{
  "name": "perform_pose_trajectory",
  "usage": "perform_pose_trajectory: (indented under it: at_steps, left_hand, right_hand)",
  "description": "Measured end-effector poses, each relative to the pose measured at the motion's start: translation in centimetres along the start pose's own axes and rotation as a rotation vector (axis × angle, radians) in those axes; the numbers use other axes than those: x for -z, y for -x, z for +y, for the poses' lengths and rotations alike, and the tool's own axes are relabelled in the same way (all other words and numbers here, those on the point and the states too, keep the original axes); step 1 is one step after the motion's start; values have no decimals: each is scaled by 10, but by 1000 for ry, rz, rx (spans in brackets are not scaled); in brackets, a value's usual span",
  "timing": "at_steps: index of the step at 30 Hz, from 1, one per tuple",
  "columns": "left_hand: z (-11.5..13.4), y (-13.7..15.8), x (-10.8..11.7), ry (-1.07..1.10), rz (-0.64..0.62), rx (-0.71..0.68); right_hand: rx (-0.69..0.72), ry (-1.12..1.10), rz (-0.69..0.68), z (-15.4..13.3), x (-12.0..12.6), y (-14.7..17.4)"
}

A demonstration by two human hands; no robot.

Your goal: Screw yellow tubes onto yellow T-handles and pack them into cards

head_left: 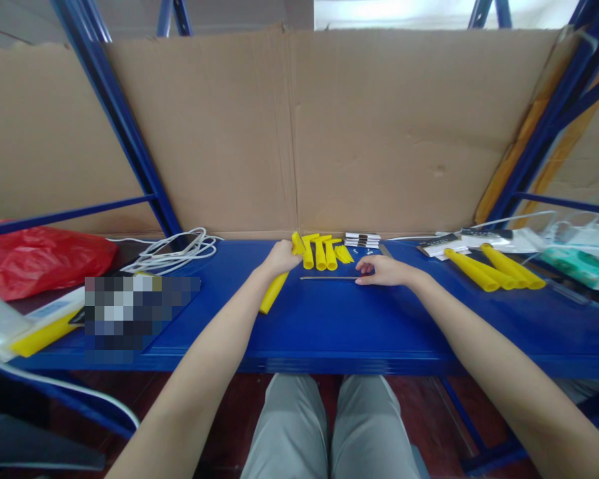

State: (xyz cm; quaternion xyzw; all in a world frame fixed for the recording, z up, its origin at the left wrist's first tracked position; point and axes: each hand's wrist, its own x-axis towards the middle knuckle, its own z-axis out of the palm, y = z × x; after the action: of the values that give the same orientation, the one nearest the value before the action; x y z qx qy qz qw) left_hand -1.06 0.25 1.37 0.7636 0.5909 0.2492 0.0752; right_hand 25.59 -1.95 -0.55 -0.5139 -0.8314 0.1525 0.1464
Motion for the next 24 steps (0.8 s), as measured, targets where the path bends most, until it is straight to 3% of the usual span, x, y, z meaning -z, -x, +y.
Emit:
perform_pose_trajectory:
  at_steps: [7, 17, 24]
  left_hand:
    - [10, 0, -5, 44, -34, 1]
    - [34, 11, -17, 291, -99, -80]
    - [49, 19, -20, 398, -173, -50]
  right_hand:
    - [27, 11, 85, -8, -1, 0]
    - [318, -7, 362, -18, -13, -10]
    - [380, 22, 437, -27, -24, -14]
